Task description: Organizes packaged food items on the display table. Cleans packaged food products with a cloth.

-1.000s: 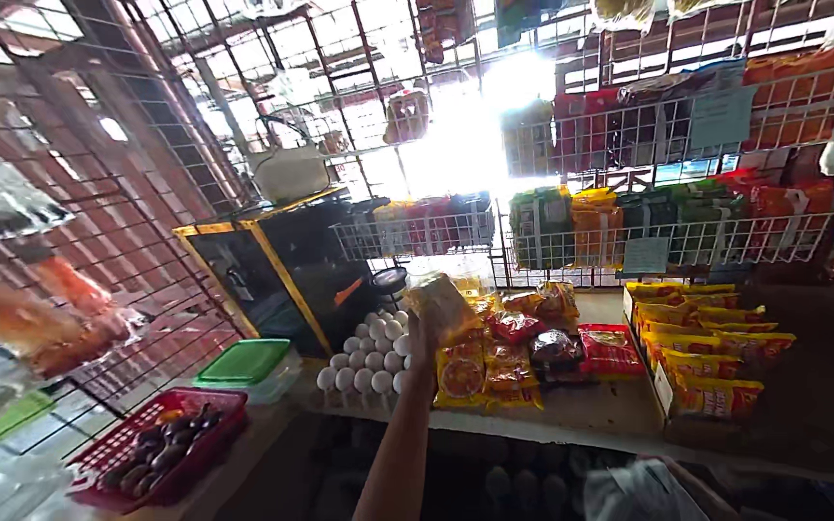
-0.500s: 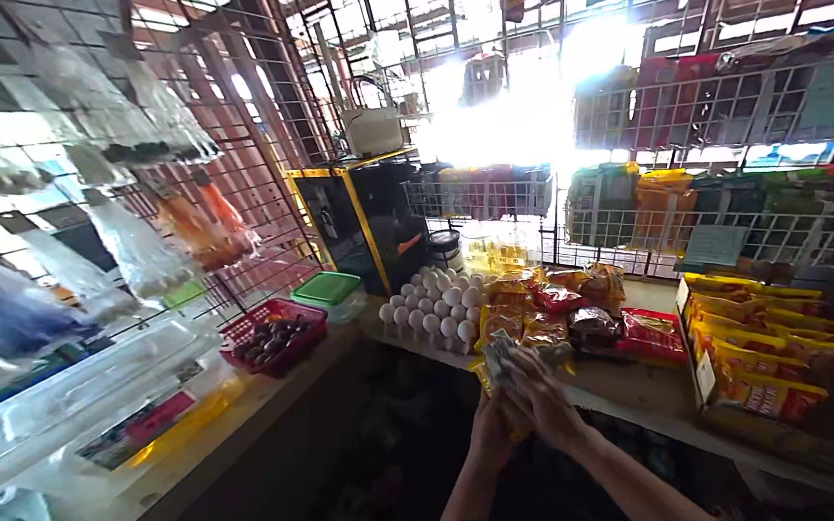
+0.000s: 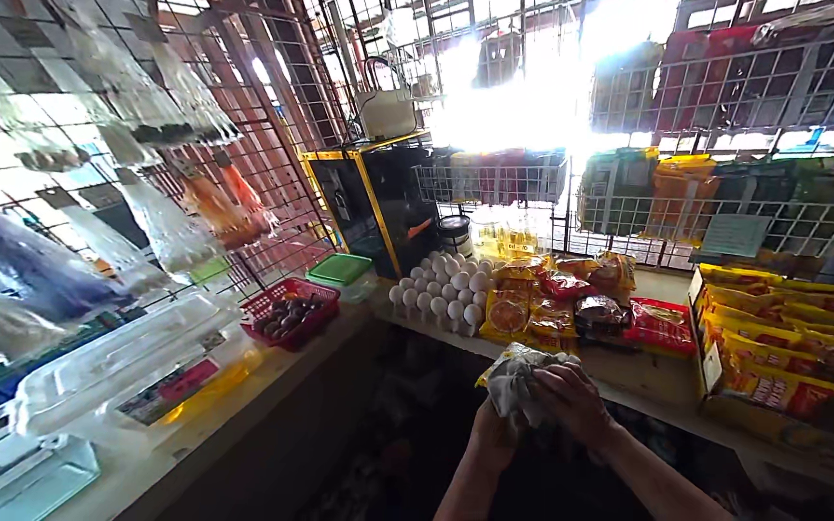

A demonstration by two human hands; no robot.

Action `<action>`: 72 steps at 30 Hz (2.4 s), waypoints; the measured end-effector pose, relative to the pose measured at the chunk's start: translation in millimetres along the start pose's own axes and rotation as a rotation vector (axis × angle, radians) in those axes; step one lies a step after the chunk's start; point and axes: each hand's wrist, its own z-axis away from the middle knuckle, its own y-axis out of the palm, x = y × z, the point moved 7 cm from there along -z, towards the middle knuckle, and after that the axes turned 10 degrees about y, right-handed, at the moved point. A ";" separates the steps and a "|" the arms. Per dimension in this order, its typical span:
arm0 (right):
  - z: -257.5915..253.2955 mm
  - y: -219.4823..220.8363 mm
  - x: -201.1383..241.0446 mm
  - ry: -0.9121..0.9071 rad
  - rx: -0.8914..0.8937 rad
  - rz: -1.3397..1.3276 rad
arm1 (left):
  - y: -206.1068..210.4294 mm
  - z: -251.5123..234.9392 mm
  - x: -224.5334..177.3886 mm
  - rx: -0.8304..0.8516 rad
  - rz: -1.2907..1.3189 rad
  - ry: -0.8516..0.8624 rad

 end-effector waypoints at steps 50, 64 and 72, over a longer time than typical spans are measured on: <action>18.0 112.2 -12.6 0.954 0.525 -0.459 | -112.6 8.5 11.5 -0.441 0.012 0.311; 114.4 125.8 -5.6 1.743 0.325 -1.208 | -88.5 2.1 11.5 -0.375 0.068 0.487; 55.3 84.8 -16.7 1.448 0.339 -1.123 | -110.4 18.2 12.4 0.157 -0.225 0.271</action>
